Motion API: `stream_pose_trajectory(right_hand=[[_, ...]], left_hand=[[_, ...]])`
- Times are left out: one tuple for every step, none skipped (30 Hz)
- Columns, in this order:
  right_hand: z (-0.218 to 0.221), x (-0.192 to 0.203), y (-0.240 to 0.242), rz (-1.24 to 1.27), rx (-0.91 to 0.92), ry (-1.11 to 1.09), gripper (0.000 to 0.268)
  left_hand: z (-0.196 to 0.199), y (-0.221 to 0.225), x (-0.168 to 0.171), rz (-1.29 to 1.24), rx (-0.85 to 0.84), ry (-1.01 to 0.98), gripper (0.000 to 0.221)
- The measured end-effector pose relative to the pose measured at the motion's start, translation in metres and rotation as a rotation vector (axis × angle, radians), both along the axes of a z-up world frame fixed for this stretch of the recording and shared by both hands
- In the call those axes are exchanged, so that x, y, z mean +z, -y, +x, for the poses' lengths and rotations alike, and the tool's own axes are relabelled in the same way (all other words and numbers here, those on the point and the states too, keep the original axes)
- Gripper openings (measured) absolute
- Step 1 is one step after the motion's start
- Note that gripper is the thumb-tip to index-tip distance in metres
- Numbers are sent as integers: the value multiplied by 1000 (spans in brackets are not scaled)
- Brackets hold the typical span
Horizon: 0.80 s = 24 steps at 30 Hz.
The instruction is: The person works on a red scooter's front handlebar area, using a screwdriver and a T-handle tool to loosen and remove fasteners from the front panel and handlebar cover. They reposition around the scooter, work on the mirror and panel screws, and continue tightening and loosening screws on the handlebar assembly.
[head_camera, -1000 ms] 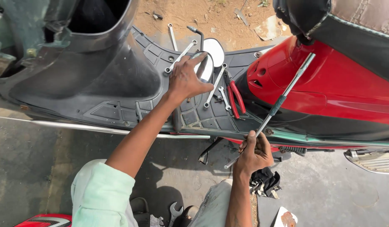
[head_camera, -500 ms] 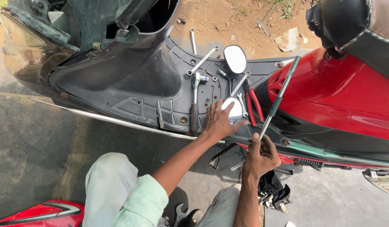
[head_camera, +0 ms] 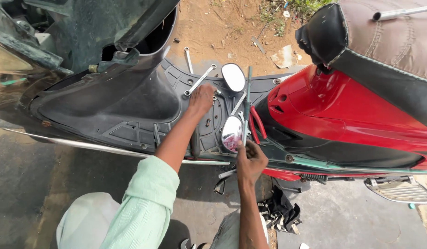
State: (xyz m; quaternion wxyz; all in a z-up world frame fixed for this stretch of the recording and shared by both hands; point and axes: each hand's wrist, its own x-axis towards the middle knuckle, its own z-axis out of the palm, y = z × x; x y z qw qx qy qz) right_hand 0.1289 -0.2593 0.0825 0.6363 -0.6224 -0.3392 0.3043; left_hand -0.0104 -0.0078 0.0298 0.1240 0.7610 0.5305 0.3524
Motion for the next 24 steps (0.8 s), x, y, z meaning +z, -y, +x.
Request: stream_pose_trajectory(right_hand=[[3, 1, -20, 5, -4, 12, 26], [5, 2, -43, -16, 144, -183, 28], [6, 5, -67, -39, 293, -377, 31], [11, 6, -88, -22, 288, -371, 31], [16, 8, -109, -31, 392, -486, 30], [20, 9, -128, -49, 499, -600, 31], [24, 9, -131, -40, 497, -592, 31], [27, 10, -137, -58, 539, -618, 30], [30, 12, -143, -77, 581, -643, 31], [31, 14, -138, -68, 583, -634, 31], [32, 16, -133, -77, 563, -617, 31], [33, 15, -124, -95, 544, -601, 32], [32, 26, -112, -96, 546, -591, 32], [26, 36, -101, -95, 531, -588, 30], [21, 46, -89, -95, 516, -586, 29], [18, 53, -75, -98, 528, -582, 29], [16, 60, -60, -128, 484, -568, 29], [15, 69, -47, -152, 440, -552, 32], [15, 82, -24, -150, 451, -547, 32], [13, 95, -4, -162, 402, -415, 35], [12, 108, 16, -173, 351, -283, 38], [21, 91, 33, -164, 361, -284, 38], [30, 72, 50, -149, 273, -141, 42], [39, 53, 68, -135, 182, 1, 46]], left_hand=[[2, -11, -13, 5, -4, 12, 25], [2, -27, -24, -56, -2, -211, 24], [3, -43, -33, -115, 2, -434, 24], [8, -54, -43, -98, -2, -431, 24], [12, -65, -54, -120, 2, -473, 23], [16, -74, -67, -149, 8, -513, 23], [21, -71, -68, -139, 6, -507, 23], [24, -72, -68, -162, 11, -507, 23], [28, -73, -67, -185, 17, -506, 22], [33, -73, -65, -175, 18, -500, 22], [38, -74, -63, -142, 12, -525, 19], [43, -70, -65, -118, 8, -547, 16], [49, -66, -65, -116, 10, -538, 16], [48, -63, -64, -92, -15, -588, 17], [46, -59, -64, -68, -40, -638, 18], [43, -50, -63, -71, -27, -634, 18], [39, -41, -61, -50, -13, -560, 15], [38, -34, -57, -24, 1, -486, 15], [38, -12, -42, -21, 12, -483, 15], [35, 6, -23, -38, 26, -68, 15], [33, 24, -4, -51, 33, 348, 17], [30, 40, 19, -40, 40, 344, 17], [27, 57, 42, -391, -156, 979, 17], [25, 76, 62, -753, -371, 1604, 16]])
